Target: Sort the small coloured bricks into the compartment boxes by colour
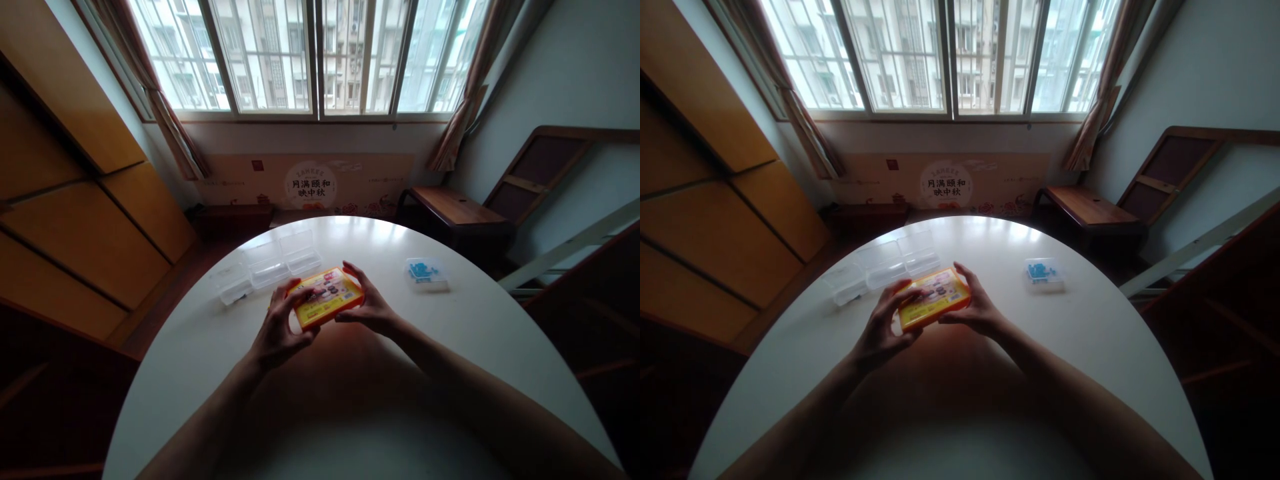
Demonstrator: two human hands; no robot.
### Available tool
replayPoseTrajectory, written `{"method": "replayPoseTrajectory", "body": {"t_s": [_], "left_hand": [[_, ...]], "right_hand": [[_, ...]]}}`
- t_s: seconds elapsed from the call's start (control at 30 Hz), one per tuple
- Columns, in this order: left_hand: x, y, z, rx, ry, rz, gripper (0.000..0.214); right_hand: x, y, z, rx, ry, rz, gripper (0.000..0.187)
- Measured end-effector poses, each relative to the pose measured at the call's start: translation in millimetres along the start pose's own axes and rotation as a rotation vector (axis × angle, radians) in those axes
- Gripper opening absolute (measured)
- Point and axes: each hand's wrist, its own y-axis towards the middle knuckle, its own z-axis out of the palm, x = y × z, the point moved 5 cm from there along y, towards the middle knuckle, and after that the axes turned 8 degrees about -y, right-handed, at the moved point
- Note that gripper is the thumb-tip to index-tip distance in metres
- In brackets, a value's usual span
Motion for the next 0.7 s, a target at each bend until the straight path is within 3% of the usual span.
{"method": "replayPoseTrajectory", "body": {"t_s": [0.07, 0.13, 0.27, 0.4, 0.5, 0.7], "left_hand": [[3, 1, -0.4, -0.036, -0.044, -0.011, 0.063], [5, 1, 0.7, -0.046, -0.075, -0.018, 0.063], [6, 1, 1.9, -0.038, -0.134, -0.033, 0.059], [10, 2, -0.8, -0.109, -0.268, -0.066, 0.058], [23, 1, 0.5, -0.212, -0.469, -0.183, 0.065], [52, -3, 0.1, -0.589, -0.891, -0.461, 0.069]], "right_hand": [[-8, -3, 2, -0.09, 0.262, 0.087, 0.107], [-10, -4, 2, -0.154, 0.38, 0.132, 0.105], [-10, -6, 1, -0.163, 0.428, 0.185, 0.096], [-6, -8, 1, -0.203, 0.438, 0.179, 0.096], [-4, -10, 7, -0.176, 0.463, 0.174, 0.091], [-7, -20, 24, -0.094, 0.561, 0.282, 0.081]]}}
